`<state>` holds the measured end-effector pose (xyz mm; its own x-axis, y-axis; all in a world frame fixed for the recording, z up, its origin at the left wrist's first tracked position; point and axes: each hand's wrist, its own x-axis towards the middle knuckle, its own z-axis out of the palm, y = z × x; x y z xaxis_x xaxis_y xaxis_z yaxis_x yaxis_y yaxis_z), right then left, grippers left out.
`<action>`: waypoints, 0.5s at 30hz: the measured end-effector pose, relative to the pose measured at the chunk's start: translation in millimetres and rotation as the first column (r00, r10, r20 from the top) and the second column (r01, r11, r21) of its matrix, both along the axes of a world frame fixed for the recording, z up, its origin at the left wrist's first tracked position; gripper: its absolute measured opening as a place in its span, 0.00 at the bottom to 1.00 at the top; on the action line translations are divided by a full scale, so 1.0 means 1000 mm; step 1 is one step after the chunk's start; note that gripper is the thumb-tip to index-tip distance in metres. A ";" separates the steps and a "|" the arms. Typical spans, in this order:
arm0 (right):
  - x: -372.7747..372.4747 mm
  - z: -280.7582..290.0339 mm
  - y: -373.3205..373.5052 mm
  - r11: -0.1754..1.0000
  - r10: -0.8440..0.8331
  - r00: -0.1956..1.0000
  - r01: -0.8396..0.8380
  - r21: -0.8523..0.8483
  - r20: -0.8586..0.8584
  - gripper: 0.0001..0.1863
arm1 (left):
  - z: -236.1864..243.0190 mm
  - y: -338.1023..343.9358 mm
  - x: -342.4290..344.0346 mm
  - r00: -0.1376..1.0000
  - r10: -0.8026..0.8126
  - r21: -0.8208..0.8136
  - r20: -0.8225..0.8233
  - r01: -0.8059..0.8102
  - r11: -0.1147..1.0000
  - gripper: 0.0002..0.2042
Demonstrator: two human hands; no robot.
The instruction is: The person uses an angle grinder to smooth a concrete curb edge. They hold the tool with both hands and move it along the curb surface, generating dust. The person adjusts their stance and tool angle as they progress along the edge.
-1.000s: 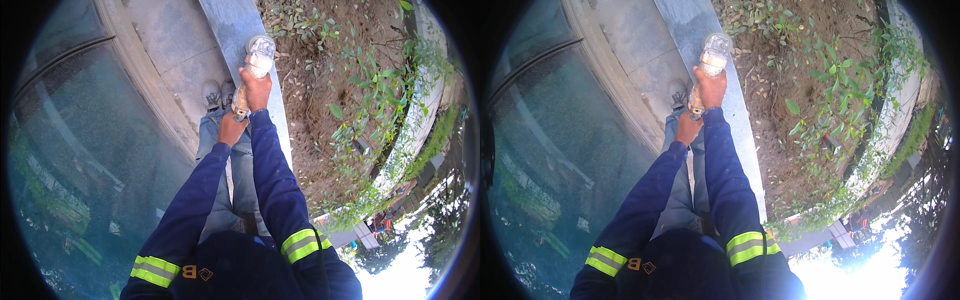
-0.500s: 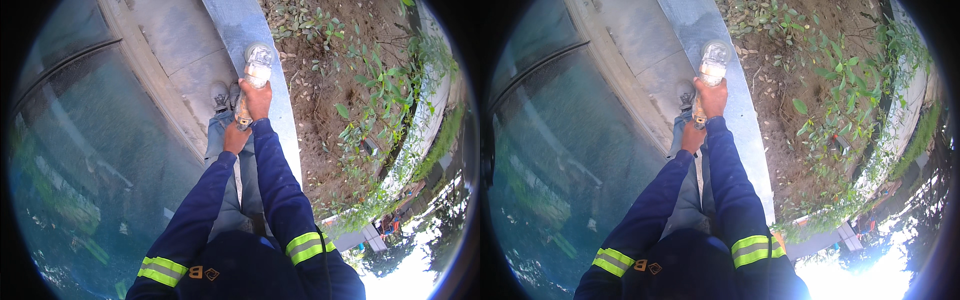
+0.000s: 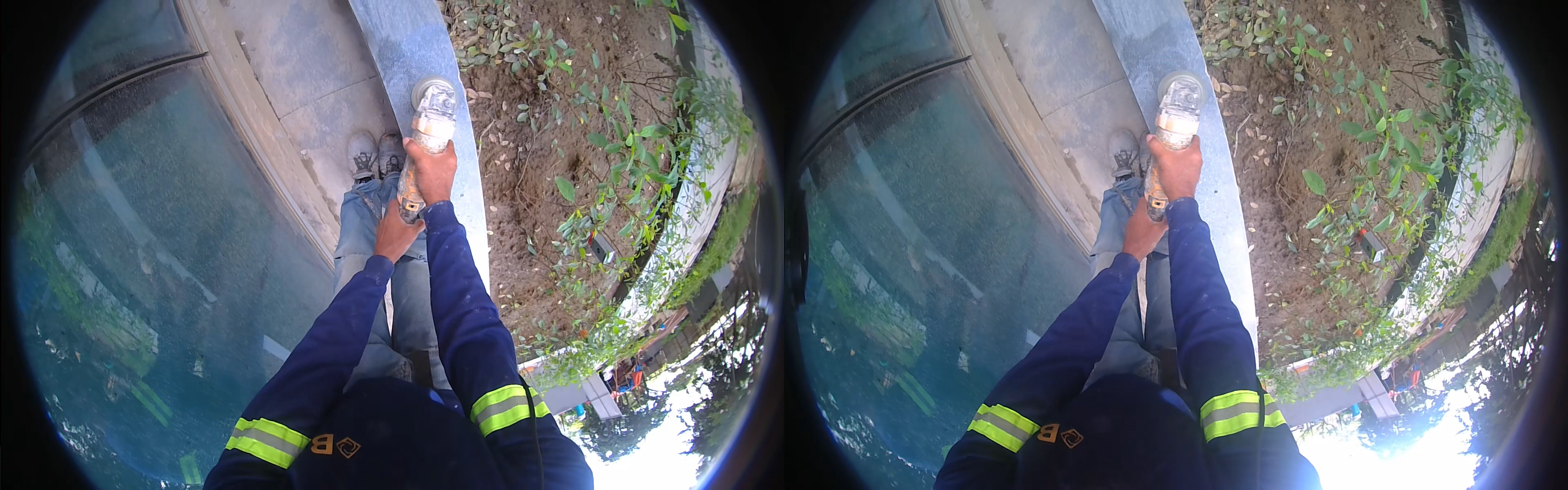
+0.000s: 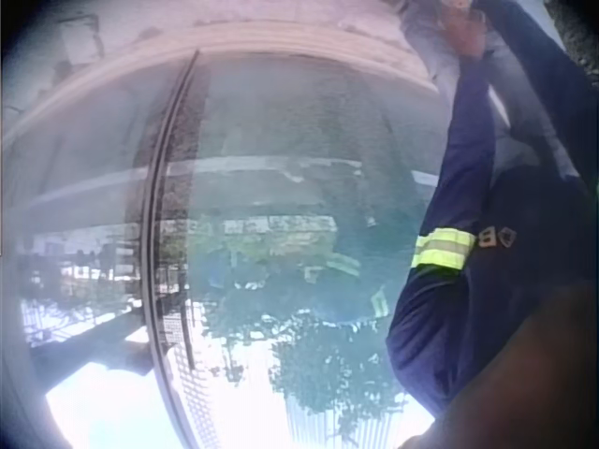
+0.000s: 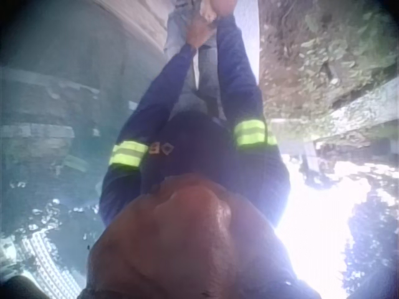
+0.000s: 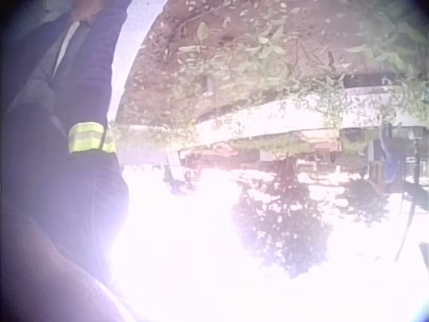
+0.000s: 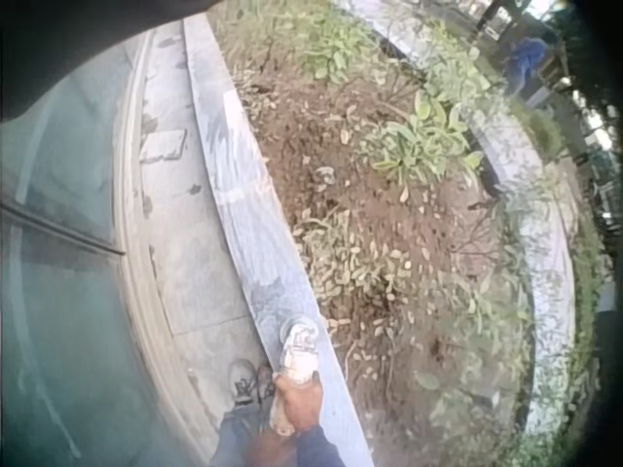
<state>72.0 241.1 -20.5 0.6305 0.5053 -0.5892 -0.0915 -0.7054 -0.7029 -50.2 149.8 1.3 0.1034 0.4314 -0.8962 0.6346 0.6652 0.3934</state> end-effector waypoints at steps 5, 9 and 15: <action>0.040 -0.002 0.014 0.998 0.066 0.998 -0.067 0.016 0.008 0.35 | 0.053 0.001 -0.050 0.924 -0.361 -0.024 -0.127 0.361 0.932 0.55; 0.041 -0.007 0.027 0.972 0.226 0.974 -0.223 -0.070 0.033 0.40 | 0.108 -0.020 -0.105 0.834 -0.491 -0.342 -0.253 0.397 0.851 0.64; 0.020 0.005 0.019 0.882 0.435 0.900 -0.418 -0.217 0.035 0.44 | 0.119 -0.032 -0.105 0.793 -0.486 -0.420 -0.367 0.325 0.847 0.67</action>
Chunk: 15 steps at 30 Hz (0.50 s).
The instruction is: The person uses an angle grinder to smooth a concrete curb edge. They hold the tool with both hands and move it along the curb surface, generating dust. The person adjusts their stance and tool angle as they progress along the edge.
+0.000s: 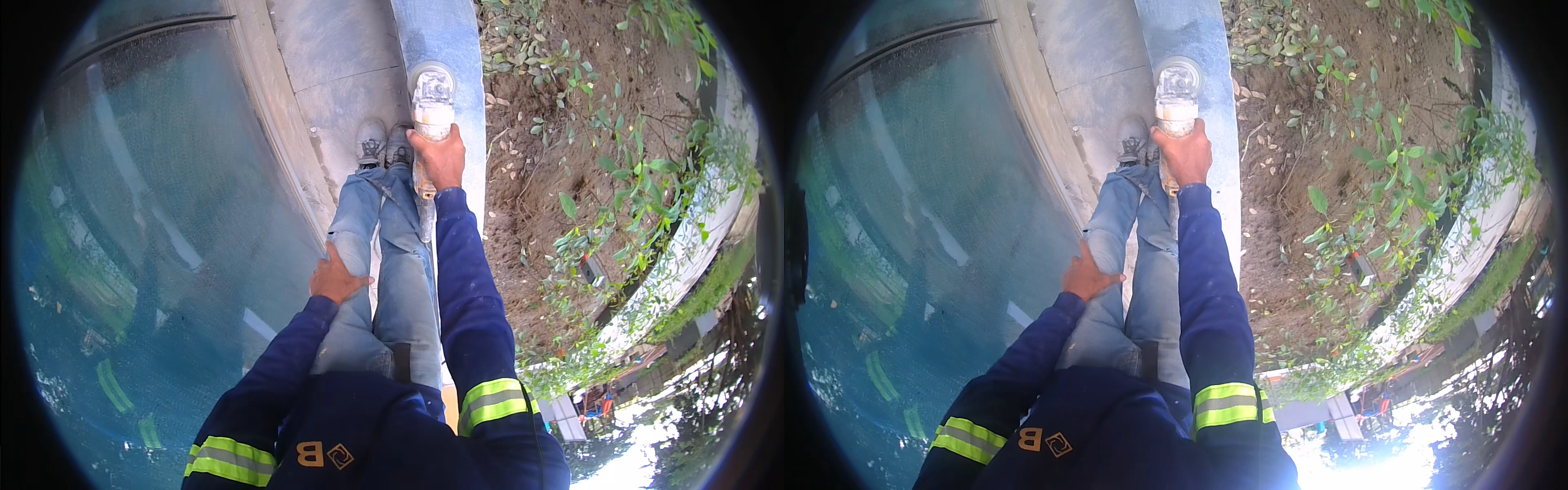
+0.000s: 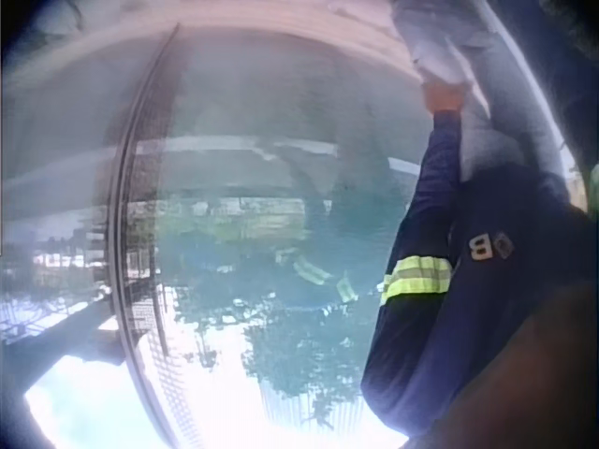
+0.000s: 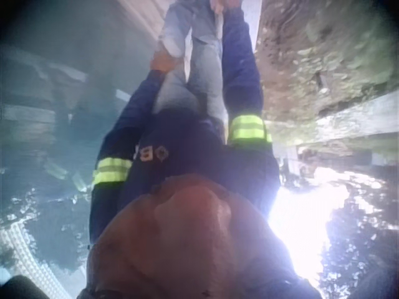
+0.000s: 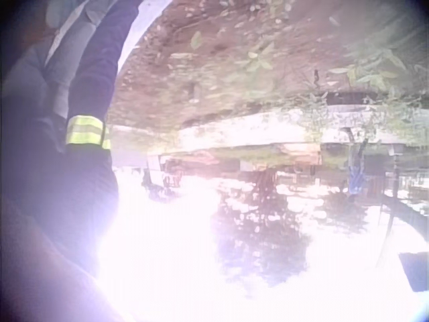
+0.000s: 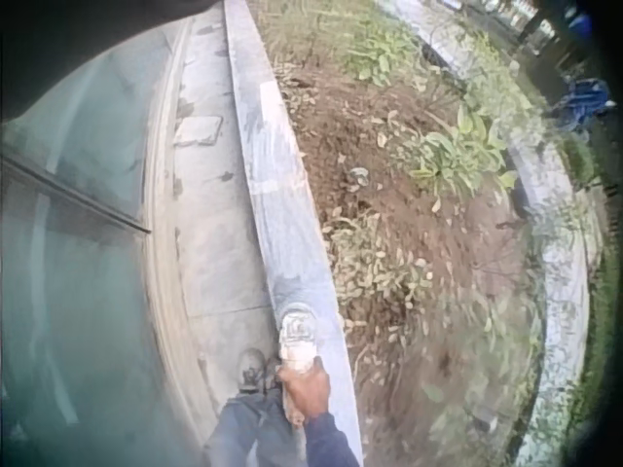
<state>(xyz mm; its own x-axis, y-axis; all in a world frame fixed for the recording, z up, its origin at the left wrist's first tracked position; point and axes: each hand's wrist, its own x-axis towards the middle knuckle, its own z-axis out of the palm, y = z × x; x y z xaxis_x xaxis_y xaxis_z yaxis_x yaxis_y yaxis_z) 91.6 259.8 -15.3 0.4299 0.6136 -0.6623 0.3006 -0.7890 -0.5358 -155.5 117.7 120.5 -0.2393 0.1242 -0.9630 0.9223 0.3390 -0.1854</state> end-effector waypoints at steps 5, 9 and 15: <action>0.010 -0.001 -0.016 1.000 0.003 0.999 -0.003 0.003 0.048 0.49 | -0.030 -0.008 0.011 0.994 -0.061 0.160 -0.095 0.075 0.984 0.60; 0.017 -0.004 -0.004 0.997 0.048 0.998 -0.050 0.062 0.044 0.46 | -0.031 -0.011 0.014 0.987 -0.095 0.201 -0.131 0.121 0.972 0.52; 0.027 -0.005 0.029 0.990 0.049 0.995 -0.037 0.135 -0.083 0.38 | -0.030 -0.003 0.010 0.991 -0.069 0.208 -0.119 0.092 0.974 0.45</action>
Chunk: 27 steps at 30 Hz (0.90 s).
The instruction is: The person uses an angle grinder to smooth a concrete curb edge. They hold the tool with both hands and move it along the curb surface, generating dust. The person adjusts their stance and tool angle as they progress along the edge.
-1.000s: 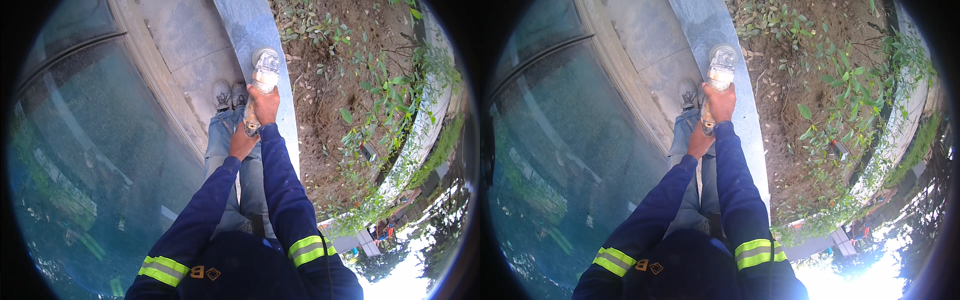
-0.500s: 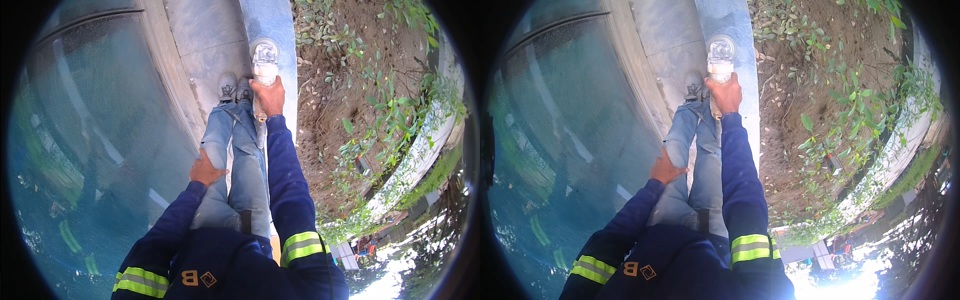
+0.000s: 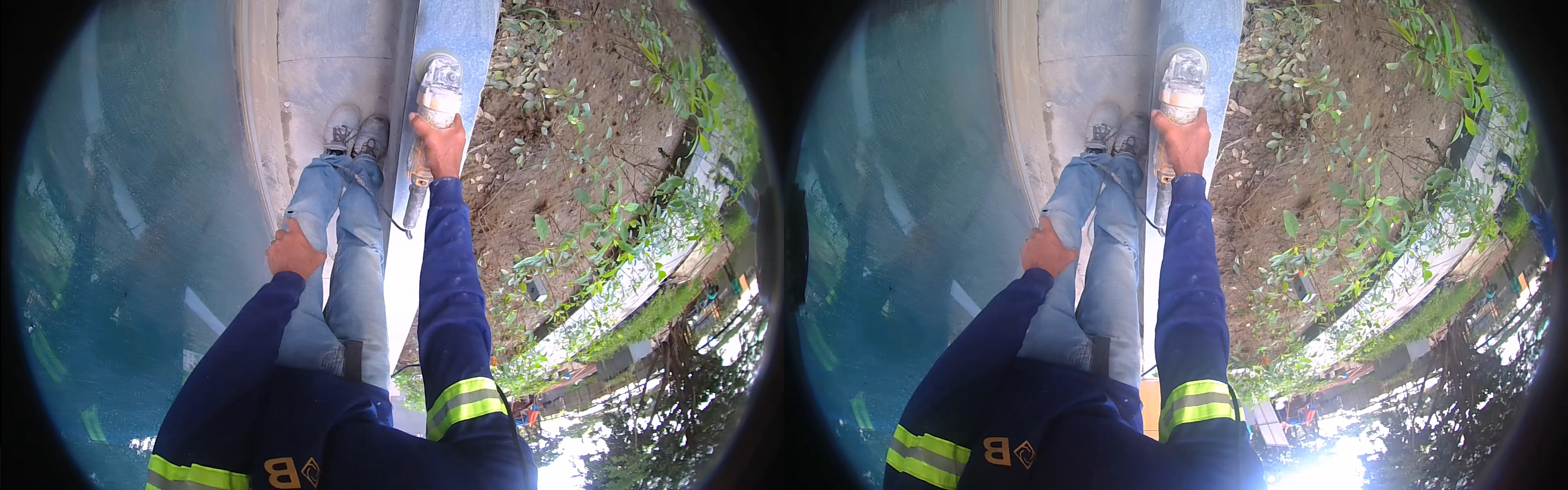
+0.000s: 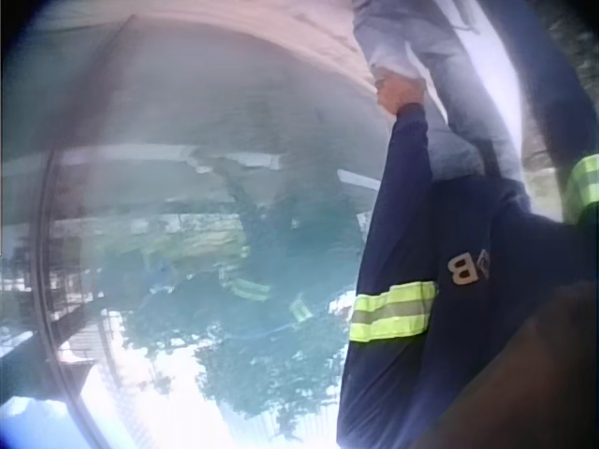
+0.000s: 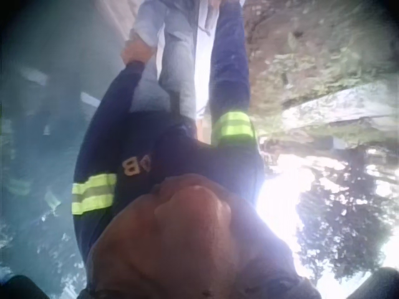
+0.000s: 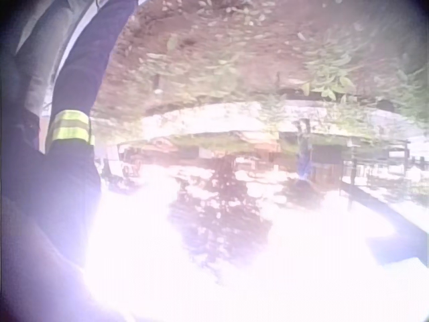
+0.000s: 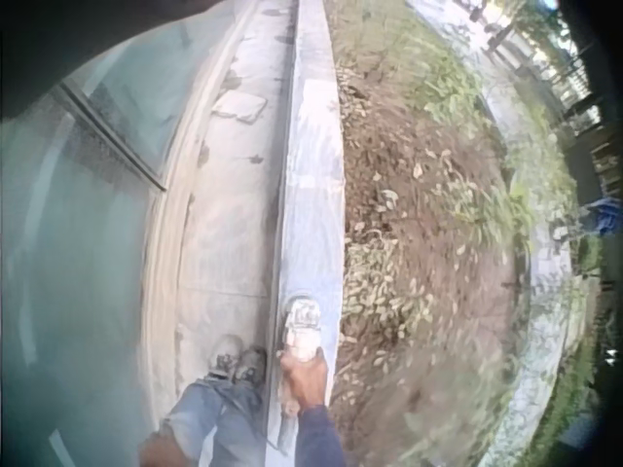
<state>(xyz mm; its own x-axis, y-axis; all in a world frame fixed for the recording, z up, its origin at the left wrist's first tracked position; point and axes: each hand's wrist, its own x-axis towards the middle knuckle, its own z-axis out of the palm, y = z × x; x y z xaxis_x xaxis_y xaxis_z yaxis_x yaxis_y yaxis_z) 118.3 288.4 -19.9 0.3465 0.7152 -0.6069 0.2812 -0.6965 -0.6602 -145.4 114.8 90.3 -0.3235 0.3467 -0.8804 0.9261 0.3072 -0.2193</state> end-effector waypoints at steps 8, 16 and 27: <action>0.008 0.003 -0.025 0.999 -0.034 0.999 0.034 0.024 -0.038 0.36 | 0.005 0.002 0.003 0.999 0.054 -0.022 0.002 -0.054 0.998 0.46; 0.003 -0.003 -0.003 0.998 -0.026 0.999 0.027 0.049 -0.022 0.31 | 0.004 -0.002 -0.001 0.999 0.037 -0.033 -0.011 -0.037 0.999 0.46; 0.005 -0.004 -0.038 1.000 0.002 0.999 -0.002 -0.017 0.040 0.47 | -0.012 -0.022 -0.014 0.997 -0.027 0.090 0.077 0.020 0.996 0.49</action>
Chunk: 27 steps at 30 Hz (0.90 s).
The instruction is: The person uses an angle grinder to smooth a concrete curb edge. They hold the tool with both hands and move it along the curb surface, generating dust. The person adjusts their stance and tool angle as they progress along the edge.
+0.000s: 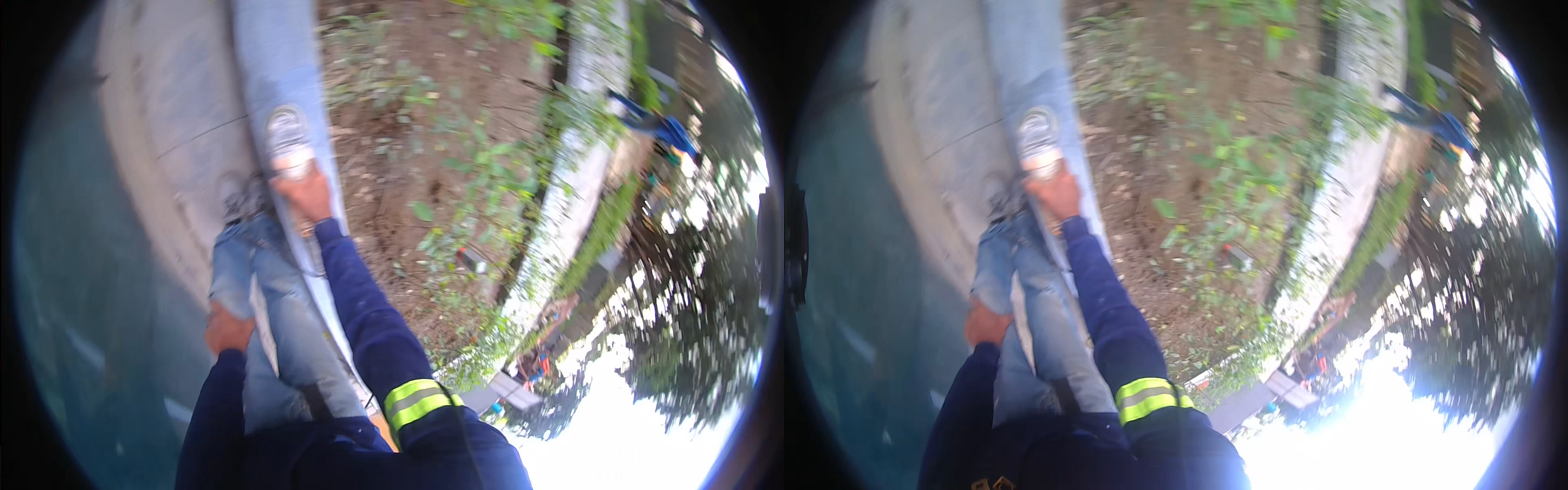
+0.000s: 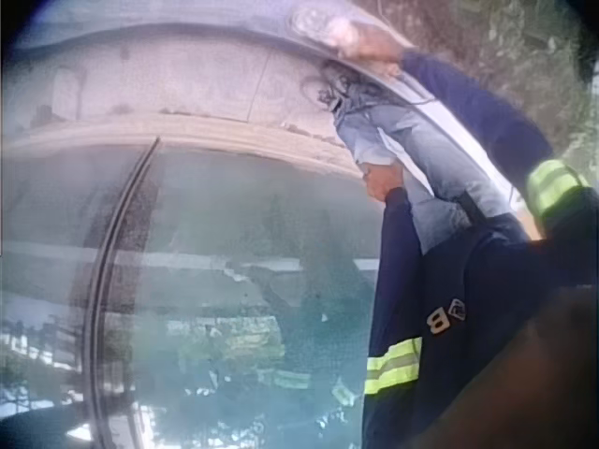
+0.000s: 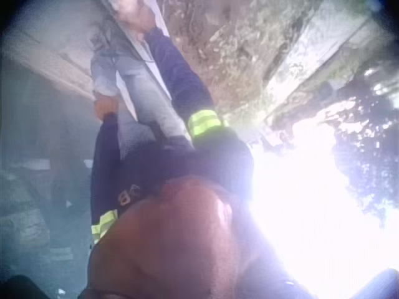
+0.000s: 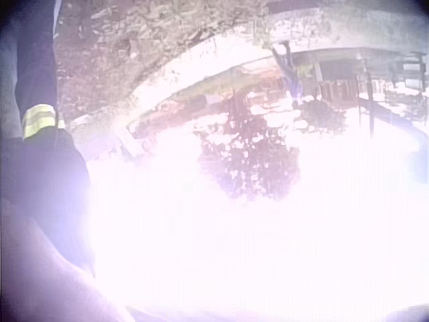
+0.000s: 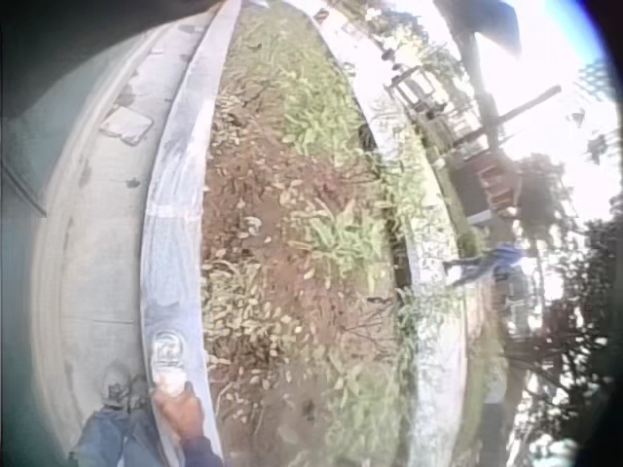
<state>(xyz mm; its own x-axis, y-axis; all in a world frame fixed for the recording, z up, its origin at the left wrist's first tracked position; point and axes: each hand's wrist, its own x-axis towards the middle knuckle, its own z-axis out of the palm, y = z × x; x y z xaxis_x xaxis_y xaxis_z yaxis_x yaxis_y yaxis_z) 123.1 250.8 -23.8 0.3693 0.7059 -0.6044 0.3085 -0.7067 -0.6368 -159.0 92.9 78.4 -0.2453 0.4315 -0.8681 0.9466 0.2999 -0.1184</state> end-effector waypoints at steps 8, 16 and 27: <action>0.015 0.021 0.039 0.990 -0.068 0.995 0.076 -0.116 0.073 0.45 | -0.005 0.005 -0.001 0.997 -0.069 -0.029 0.019 0.070 0.997 0.49; 0.016 0.011 -0.011 0.991 -0.041 0.993 0.054 -0.120 0.109 0.41 | 0.001 0.010 0.009 0.997 -0.079 0.001 0.003 0.079 0.997 0.43; -0.001 0.000 0.024 0.999 -0.047 0.999 0.047 0.024 -0.022 0.35 | 0.013 0.017 0.000 0.998 -0.003 -0.055 -0.063 0.000 0.998 0.40</action>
<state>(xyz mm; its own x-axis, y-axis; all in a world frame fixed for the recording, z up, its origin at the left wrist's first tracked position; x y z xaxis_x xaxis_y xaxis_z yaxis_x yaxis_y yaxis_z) 122.1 274.6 -24.3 0.3897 0.7028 -0.5951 0.2615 -0.7041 -0.6602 -159.4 109.8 91.4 -0.3001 0.3839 -0.8732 0.9371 0.2899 -0.1946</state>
